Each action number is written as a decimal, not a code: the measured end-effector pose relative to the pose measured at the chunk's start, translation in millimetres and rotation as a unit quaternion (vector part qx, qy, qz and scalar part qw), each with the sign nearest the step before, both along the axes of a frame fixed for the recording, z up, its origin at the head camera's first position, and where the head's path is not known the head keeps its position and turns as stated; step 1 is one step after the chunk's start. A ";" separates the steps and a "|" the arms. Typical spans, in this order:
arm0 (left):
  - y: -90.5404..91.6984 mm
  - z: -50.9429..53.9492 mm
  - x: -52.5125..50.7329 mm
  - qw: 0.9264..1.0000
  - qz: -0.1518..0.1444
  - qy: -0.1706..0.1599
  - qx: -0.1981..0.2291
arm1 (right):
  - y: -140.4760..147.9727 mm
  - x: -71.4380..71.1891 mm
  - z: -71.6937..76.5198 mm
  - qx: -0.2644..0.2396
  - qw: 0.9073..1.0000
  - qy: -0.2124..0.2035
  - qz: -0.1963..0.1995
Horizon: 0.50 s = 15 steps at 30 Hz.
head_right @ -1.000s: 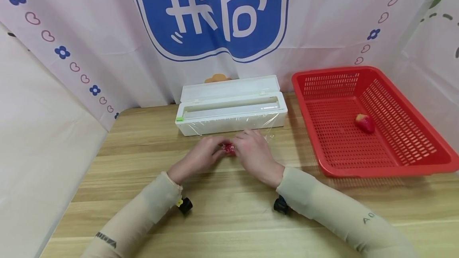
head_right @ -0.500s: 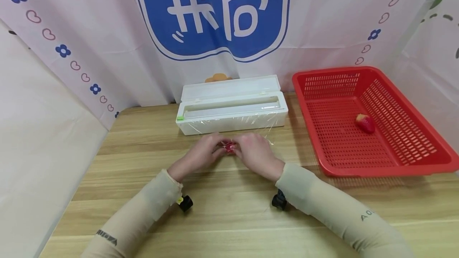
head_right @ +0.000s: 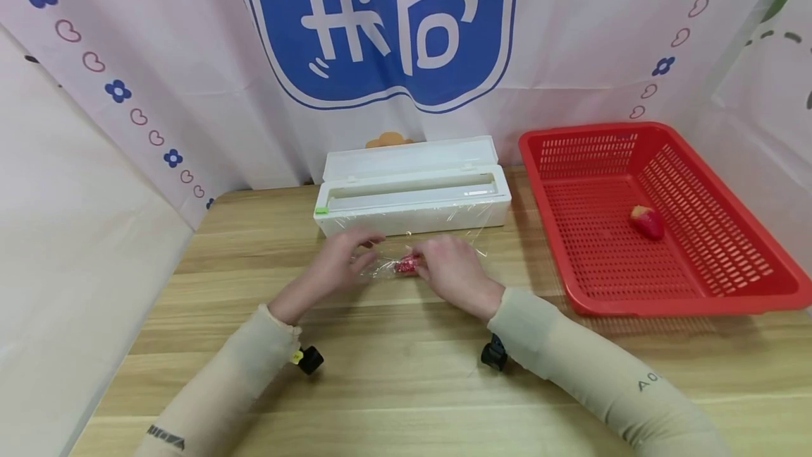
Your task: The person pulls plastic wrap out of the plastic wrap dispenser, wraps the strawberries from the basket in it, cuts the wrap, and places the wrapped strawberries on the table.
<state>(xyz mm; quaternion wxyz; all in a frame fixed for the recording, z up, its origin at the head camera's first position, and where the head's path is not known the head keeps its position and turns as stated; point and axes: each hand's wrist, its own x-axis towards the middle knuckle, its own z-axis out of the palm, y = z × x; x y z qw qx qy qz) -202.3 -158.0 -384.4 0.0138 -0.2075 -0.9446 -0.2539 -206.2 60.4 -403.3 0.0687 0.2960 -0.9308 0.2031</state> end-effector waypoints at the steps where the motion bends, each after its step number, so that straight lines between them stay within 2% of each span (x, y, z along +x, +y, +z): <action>1: -5.3 3.1 0.0 1.000 0.006 0.017 -0.005 | 0.0 0.1 0.3 0.002 1.000 -0.004 0.000; 4: -21.5 11.5 -0.2 0.996 0.030 0.074 -0.027 | -0.3 0.2 0.7 0.002 1.000 -0.013 0.001; 7: -36.4 16.1 -0.4 0.989 0.061 0.125 -0.055 | -0.7 -0.2 0.5 0.002 1.000 -0.015 -0.001; 11: -50.0 17.2 -0.1 0.981 0.100 0.146 -0.079 | -0.8 -0.8 0.3 0.003 1.000 -0.009 -0.003; 15: -55.5 14.7 -0.8 0.979 0.112 0.141 -0.093 | -0.5 -1.1 0.3 0.002 1.000 -0.004 -0.001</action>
